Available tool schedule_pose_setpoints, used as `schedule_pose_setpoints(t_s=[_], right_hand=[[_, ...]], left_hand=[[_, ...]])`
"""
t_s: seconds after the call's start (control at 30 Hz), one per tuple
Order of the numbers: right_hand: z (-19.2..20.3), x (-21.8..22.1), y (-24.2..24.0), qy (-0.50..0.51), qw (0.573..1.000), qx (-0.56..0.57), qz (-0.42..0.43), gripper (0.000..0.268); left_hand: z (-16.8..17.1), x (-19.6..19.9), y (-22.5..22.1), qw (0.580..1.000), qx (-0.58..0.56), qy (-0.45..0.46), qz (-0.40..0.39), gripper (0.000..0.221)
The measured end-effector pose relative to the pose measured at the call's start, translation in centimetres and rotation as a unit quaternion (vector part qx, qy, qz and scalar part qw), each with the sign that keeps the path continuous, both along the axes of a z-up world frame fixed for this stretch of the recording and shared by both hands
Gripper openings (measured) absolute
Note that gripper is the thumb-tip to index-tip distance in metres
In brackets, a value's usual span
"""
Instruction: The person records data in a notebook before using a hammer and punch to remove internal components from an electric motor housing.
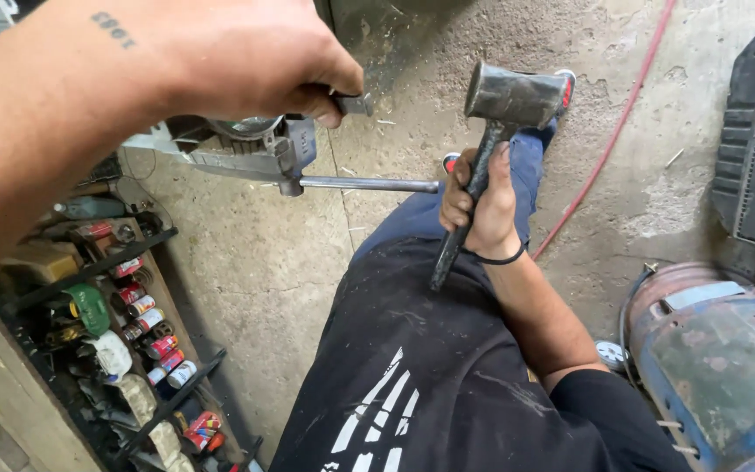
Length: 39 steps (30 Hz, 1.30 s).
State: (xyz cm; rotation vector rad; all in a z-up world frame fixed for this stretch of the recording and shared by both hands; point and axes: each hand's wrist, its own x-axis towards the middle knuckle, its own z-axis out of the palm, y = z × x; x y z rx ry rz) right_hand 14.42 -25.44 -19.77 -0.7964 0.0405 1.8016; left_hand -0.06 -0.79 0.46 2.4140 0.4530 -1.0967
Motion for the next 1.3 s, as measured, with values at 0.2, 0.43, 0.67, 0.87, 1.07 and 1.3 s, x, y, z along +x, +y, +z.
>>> schedule_pose_setpoints(t_s=[0.2, 0.43, 0.67, 0.87, 1.07, 1.3], right_hand=[[0.0, 0.8, -0.2, -0.018, 0.999, 0.036, -0.017, 0.06], [1.1, 2.3, -0.6, -0.049, 0.994, 0.091, -0.044, 0.059], [4.1, 0.0, 2.5, 0.029, 0.897, 0.363, -0.249, 0.053], [1.9, -2.5, -0.2, -0.096, 0.983, 0.159, 0.003, 0.057], [8.2, 3.0, 2.8, -0.067, 0.899, 0.294, -0.319, 0.053], [1.3, -5.4, 1.2, 0.008, 0.982, 0.181, 0.051, 0.06]], left_hand=[[0.0, 0.3, 0.0, 1.0, 0.004, 0.017, 0.004, 0.024], [0.4, 0.9, -0.1, 0.996, 0.055, 0.061, -0.043, 0.023], [0.5, 1.7, -0.3, 0.993, 0.053, 0.095, -0.054, 0.029], [-3.2, -1.5, -0.4, 0.997, 0.018, 0.069, 0.019, 0.022], [-3.7, -0.9, -0.1, 0.995, 0.045, 0.092, -0.016, 0.023], [-1.1, 1.0, -1.5, 0.983, 0.07, 0.165, 0.029, 0.02]])
